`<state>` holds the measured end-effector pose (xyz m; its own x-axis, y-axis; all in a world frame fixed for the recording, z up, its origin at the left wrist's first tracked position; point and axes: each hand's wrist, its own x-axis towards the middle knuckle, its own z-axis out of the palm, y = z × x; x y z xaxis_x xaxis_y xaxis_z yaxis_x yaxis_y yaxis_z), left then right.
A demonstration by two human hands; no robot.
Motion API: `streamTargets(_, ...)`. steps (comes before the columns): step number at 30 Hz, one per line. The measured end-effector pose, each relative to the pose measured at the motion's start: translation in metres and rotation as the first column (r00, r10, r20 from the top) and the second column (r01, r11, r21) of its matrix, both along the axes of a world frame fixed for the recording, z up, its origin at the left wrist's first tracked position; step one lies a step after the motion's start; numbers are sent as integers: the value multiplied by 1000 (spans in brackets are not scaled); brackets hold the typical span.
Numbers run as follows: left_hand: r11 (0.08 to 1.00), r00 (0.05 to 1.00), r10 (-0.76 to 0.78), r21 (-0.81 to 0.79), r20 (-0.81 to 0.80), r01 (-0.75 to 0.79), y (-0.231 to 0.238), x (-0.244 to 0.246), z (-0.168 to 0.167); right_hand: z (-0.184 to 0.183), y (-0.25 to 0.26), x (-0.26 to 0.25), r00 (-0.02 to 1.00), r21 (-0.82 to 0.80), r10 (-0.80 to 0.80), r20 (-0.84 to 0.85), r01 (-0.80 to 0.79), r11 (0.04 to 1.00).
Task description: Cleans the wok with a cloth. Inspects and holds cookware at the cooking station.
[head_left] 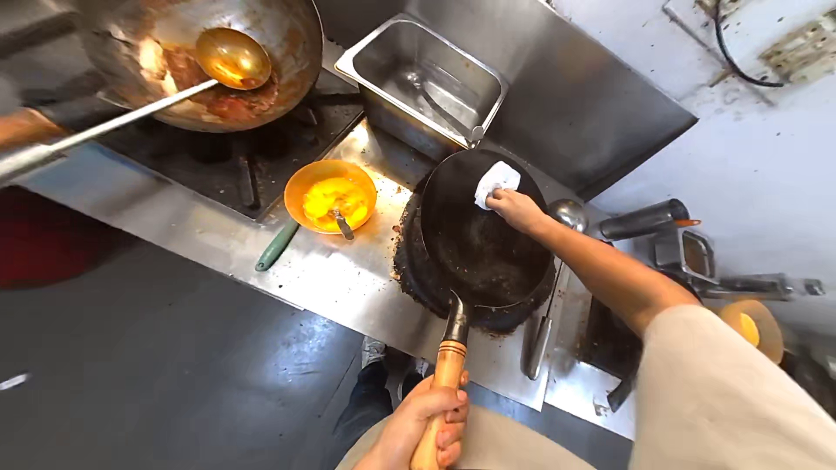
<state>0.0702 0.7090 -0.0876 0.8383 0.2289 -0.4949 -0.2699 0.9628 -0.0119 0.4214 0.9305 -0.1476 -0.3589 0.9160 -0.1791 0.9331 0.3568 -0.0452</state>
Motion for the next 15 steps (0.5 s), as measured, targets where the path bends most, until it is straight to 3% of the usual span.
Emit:
streamTargets(2, 1000, 1000, -6, 6, -13, 6, 0, -4, 0, -4, -13, 1, 994, 50, -106, 29, 104, 993)
streamTargets(5, 1000, 1000, -24, -13, -9, 24, 6, -7, 4, -3, -71, -40, 921, -181, -382, -72, 364, 913)
streamTargets(7, 999, 998, -53, -4, -19, 53, 10, -7, 2, 13, -92, -86, 842, -375, -450, -297, 330, 866)
streamTargets(9, 997, 996, -74, 16, -47, 74, 13, -8, 1, 28, -88, -130, 708, -446, -460, -535, 226, 866)
streamTargets(10, 997, 995, -76, 24, -62, 77, 14, -8, 2, 31, -88, -135, 697, -440, -433, -572, 185, 879)
streamTargets(11, 996, 994, -76, 33, -77, 78, 15, -8, 3, 32, -92, -124, 752, -426, -388, -533, 157, 891)
streamTargets(13, 995, 992, -80, 44, -100, 84, 15, -11, 5, 30, -105, -65, 919, -420, -315, -235, 196, 886)
streamTargets(15, 995, 992, -78, 50, -102, 83, 19, -12, 5, 36, -102, -6, 946, -375, -313, 85, 321, 870)
